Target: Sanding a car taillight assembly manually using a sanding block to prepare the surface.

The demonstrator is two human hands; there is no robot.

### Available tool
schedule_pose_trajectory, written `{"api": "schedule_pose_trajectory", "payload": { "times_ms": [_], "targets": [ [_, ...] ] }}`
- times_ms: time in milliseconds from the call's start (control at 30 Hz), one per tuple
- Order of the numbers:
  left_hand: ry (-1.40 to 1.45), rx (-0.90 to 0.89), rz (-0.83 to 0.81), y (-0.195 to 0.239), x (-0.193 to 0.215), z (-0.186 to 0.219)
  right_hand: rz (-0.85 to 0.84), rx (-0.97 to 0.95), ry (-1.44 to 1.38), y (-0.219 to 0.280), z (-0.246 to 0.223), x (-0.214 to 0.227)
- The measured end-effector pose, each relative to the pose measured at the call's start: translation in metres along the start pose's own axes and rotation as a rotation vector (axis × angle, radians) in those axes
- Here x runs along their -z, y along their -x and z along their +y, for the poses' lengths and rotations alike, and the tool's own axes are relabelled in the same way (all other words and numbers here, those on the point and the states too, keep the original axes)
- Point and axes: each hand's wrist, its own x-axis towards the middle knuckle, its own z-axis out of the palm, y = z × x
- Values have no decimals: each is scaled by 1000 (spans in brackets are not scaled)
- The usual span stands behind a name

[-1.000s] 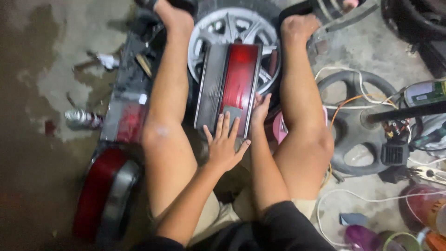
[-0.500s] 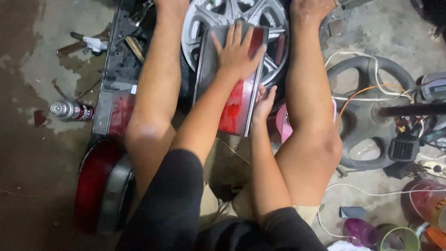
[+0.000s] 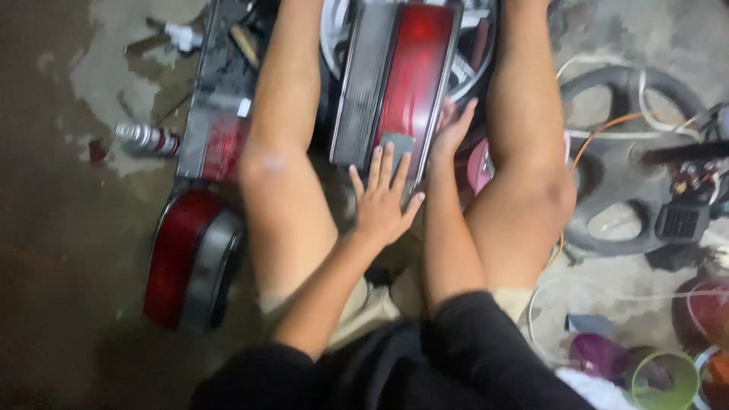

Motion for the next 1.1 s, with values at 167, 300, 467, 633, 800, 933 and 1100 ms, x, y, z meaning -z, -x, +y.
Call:
{"api": "schedule_pose_trajectory", "payload": {
  "times_ms": [167,300,467,633,800,933,1100],
  "targets": [
    [-57,-8,-198,26,20,-9,-27,42,58,32,-19,-41],
    [-126,35,-224,18,20,-2,-9,89,142,75,-33,-66],
    [-278,64,-299,-13,19,9,48,42,273,78,-38,-73],
    [-331,89,-315,-44,18,10,87,22,304,102,-49,-94],
    [-242,94,-336,-52,19,10,120,16,318,81,-46,-83],
    [-214,97,-317,-16,29,22,106,55,455,97,-54,-94],
    [-215,82,-199,21,9,17,120,265,614,34,-10,-55]
  ]
}}
